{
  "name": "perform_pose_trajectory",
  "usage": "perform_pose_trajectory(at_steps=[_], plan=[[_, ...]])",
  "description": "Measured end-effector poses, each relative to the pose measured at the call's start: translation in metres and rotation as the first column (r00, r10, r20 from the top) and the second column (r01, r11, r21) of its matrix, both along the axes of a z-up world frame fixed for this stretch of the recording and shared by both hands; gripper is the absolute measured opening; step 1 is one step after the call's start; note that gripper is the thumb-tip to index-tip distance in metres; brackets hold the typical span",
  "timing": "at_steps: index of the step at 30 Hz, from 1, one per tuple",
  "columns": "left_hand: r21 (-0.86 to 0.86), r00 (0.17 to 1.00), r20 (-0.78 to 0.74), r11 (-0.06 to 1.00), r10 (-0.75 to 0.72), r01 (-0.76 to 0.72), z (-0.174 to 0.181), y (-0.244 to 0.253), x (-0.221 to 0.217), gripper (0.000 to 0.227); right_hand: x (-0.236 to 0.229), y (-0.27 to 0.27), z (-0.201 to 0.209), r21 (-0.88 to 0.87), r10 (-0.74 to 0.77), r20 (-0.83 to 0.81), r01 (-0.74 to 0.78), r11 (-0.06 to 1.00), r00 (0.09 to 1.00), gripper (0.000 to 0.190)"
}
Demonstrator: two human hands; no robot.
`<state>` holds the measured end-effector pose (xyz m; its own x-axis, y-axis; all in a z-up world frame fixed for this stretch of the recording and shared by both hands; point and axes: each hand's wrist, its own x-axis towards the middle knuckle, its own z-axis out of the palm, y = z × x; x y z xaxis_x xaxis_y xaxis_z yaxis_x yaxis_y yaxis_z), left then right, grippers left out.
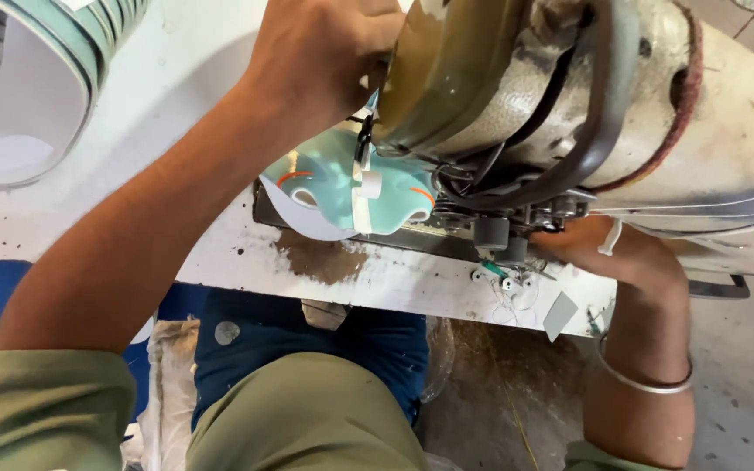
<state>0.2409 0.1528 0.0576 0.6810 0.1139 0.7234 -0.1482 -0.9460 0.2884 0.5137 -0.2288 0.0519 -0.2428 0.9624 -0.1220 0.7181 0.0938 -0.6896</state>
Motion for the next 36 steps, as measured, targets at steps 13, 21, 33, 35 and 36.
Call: perform_pose_trajectory(at_steps=[13,21,33,35,36], plan=[[-0.012,0.999,-0.038,0.999,-0.033,0.032,-0.004,0.0,0.009,0.022,0.026,-0.014,-0.057,-0.21,-0.295,0.332,0.375,0.903,0.896,0.023],[-0.027,0.903,-0.063,0.903,0.426,-0.428,-0.044,0.009,-0.035,0.033,-0.127,0.055,-0.045,0.023,-0.708,0.11,0.71,0.704,0.698,0.025],[-0.819,0.975,-0.144,0.533,0.169,-0.214,0.005,-0.134,-0.118,0.033,-0.247,0.091,-0.003,0.254,-0.834,-0.306,0.884,0.393,0.459,0.03],[-0.957,0.968,-0.246,0.147,0.053,-0.252,0.01,-0.133,-0.115,0.03,-0.259,0.106,0.005,0.214,-0.774,-0.225,0.805,0.553,0.592,0.036],[-0.957,0.968,-0.244,0.148,0.054,-0.25,0.001,-0.136,-0.117,0.03,-0.262,0.106,-0.001,0.216,-0.774,-0.224,0.804,0.553,0.593,0.036]])
